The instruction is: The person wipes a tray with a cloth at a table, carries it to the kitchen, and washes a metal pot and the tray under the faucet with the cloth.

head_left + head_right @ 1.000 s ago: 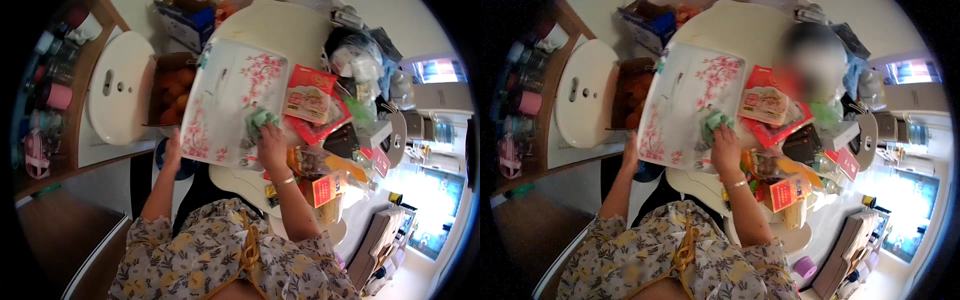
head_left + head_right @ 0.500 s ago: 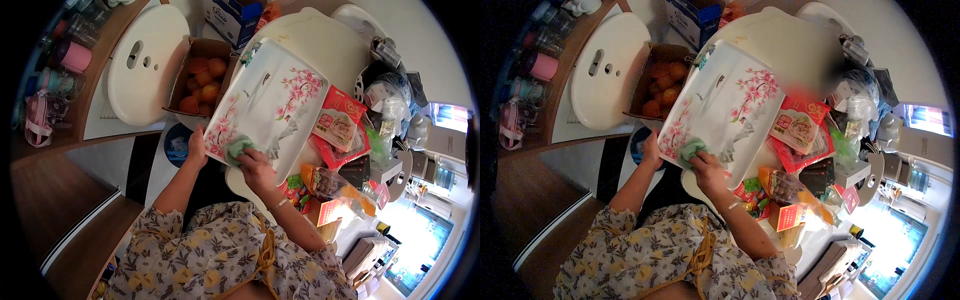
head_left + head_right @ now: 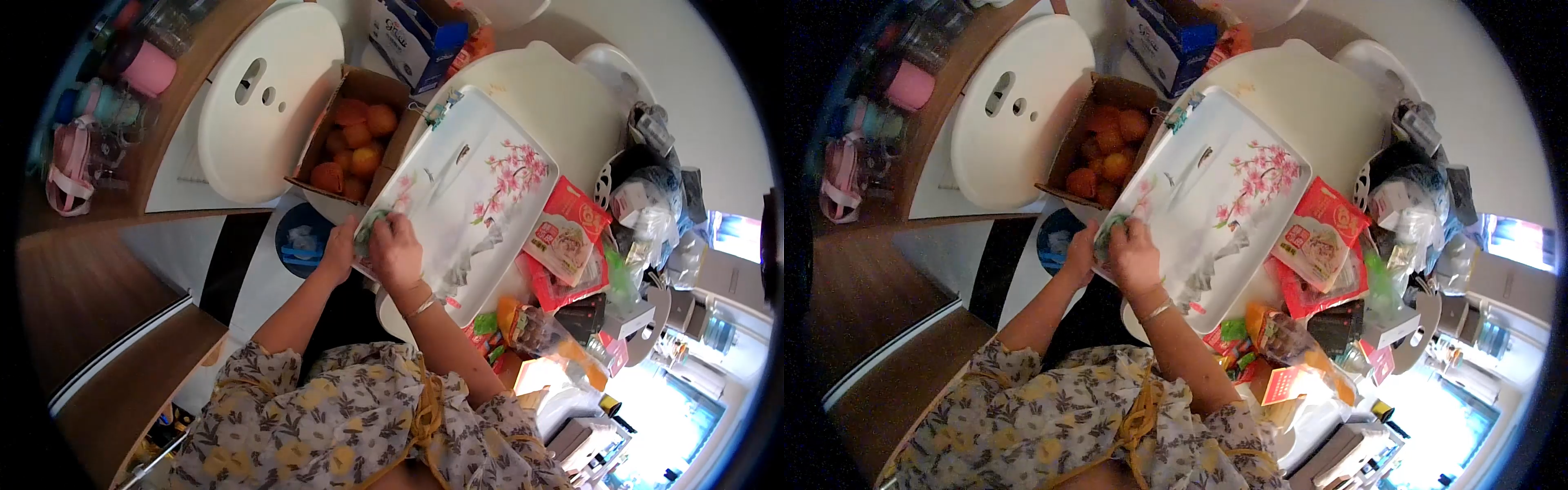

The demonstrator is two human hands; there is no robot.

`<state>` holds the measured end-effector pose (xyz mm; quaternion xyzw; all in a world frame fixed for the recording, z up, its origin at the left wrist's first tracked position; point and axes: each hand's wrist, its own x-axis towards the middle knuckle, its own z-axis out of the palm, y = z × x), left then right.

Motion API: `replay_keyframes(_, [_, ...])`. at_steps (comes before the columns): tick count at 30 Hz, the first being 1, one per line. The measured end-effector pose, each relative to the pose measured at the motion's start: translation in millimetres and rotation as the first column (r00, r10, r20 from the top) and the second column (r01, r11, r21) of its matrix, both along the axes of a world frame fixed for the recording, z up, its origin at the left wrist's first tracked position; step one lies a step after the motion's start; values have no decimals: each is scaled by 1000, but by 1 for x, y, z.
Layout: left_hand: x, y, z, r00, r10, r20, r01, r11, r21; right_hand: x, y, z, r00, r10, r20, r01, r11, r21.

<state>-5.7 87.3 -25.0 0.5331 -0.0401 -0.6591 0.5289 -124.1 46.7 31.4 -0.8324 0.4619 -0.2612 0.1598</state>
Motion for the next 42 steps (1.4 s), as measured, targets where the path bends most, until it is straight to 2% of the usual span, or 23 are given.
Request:
replay_keyframes(4, [-8, 3, -3, 999, 17, -48, -18, 999, -28, -11, -70, -7, 979, -200, -40, 195, 975, -107])
replay_keyframes(8, [-8, 5, -2, 998, -48, 47, 44, 995, 86, -31, -139, 4, 937, -347, 32, 348, 937, -25])
replay_keyframes(12, [-12, 0, 1, 999, -17, 35, 15, 997, 71, -31, -114, 3, 990, -125, -61, 129, 989, 74])
replay_keyframes(13, [-12, 0, -3, 999, 3, 38, -6, 997, 75, -31, -94, -13, 1000, -18, -6, 18, 997, 74])
replay_keyframes(16, [-11, 7, -16, 1000, 21, 15, -22, 999, 23, -21, -24, -3, 992, 112, 49, -113, 994, 10])
replay_keyframes(17, [-8, 9, -20, 996, -40, 83, 41, 999, -8, -24, -20, 2, 993, 109, 46, -109, 994, 1])
replay_keyframes(18, [-6, 9, -24, 983, -103, 155, 110, 993, -39, -28, -21, 7, 987, 160, 2, -159, 984, 74])
replay_keyframes(19, [-9, 11, -36, 991, -45, 123, 50, 998, -39, -29, -25, 11, 977, 208, -37, -200, 968, 150])
replay_keyframes(20, [-7, 17, -47, 991, -59, 122, 65, 997, -45, -33, -34, 6, 980, 193, -39, -186, 972, 145])
replay_keyframes(22, [-7, 24, -58, 990, -93, 102, 94, 996, -9, -48, -70, -8, 996, 7, -90, -13, 998, -66])
replay_keyframes(23, [-14, 13, -19, 1000, 11, 15, -12, 999, 30, -57, -100, -8, 990, -98, -103, 89, 992, -87])
replay_keyframes(24, [-15, 10, -7, 1000, 0, 14, -1, 1000, 27, -64, -134, -6, 973, -205, -108, 194, 975, -108])
replay_keyframes(26, [-15, 7, 3, 993, 15, 115, -18, 1000, 23, -78, -183, 2, 935, -334, -122, 322, 940, -111])
replay_keyframes(28, [-13, 12, -15, 985, -7, 171, 14, 999, -41, -84, -202, -2, 937, -338, -85, 324, 936, -140])
replay_keyframes(30, [-13, 16, -12, 962, -51, 268, 71, 995, -64, -86, -183, -4, 953, -298, -60, 284, 943, -173])
replay_keyframes(31, [-16, 17, -16, 955, -16, 295, 48, 994, -102, -83, -157, -4, 952, -271, -140, 264, 962, -69])
replay_keyframes(32, [-17, 17, -17, 956, -27, 291, 61, 993, -105, -80, -126, -3, 978, -204, -42, 203, 979, -32])
replay_keyframes(33, [-19, 17, -18, 962, 10, 274, 20, 994, -106, -81, -94, -11, 989, -120, -91, 118, 993, -26])
replay_keyframes(34, [-20, 17, -16, 965, 50, 258, -23, 994, -107, -85, -60, -7, 999, -34, -14, 35, 997, 62])
replay_keyframes(38, [-13, 15, -3, 952, -55, 303, 105, 983, -152, -102, 23, 22, 999, 43, -12, -41, 989, 145])
replay_keyframes(40, [-7, 9, -1, 942, -98, 320, 126, 990, -69, -119, 37, 35, 978, -44, 206, -96, 777, 623])
replay_keyframes(41, [-4, 8, -1, 936, -135, 324, 133, 991, 28, -128, 40, 38, 787, -379, 486, -215, 570, 793])
replay_keyframes(42, [2, 12, -4, 930, -153, 333, 152, 988, 28, -137, 46, 40, 444, -710, 546, -429, 367, 825])
